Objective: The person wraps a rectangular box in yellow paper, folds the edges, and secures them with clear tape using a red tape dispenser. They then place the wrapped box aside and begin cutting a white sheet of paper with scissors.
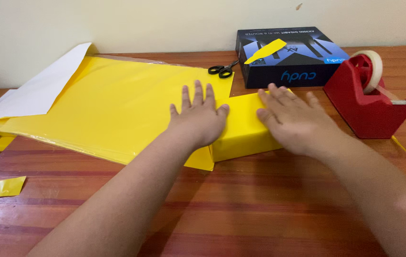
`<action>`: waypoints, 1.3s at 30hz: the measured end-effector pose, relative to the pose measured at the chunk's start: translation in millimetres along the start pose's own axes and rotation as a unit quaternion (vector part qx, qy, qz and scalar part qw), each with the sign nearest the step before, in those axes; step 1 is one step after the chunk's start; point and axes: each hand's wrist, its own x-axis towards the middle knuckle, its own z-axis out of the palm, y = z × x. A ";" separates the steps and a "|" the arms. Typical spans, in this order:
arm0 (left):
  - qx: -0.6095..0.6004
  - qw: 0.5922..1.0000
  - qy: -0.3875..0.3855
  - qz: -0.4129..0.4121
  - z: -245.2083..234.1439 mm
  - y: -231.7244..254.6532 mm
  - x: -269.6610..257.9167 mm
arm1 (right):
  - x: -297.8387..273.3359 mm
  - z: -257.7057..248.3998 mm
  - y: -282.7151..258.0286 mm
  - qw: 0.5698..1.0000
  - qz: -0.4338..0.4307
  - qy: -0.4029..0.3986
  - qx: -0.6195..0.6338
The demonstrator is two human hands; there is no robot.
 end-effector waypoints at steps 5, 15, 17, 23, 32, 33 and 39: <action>-0.022 0.995 0.100 -0.013 0.4 -15.2 -5.8 | -3.1 -15.2 39.2 0.991 0.114 -0.039 -0.063; -0.014 0.992 0.053 0.114 12.1 46.4 -10.6 | -4.5 19.2 -6.2 0.989 -0.062 0.132 -0.016; -0.004 0.992 0.054 0.110 14.3 43.9 -9.6 | -6.8 17.8 -9.0 0.989 -0.073 0.126 -0.016; 0.016 0.994 0.045 0.099 9.2 42.2 -9.3 | -2.2 8.6 -3.1 0.996 -0.048 0.070 -0.004; -0.031 0.996 0.070 0.045 14.1 24.5 5.0 | -4.2 9.9 31.2 0.982 0.047 0.049 0.177; -0.045 0.993 0.098 0.040 15.9 21.5 5.3 | -5.9 9.9 33.6 0.977 0.082 0.029 0.197; -0.313 0.943 0.086 -0.076 27.4 -3.4 -6.9 | -23.2 12.6 43.9 0.884 0.073 0.020 0.461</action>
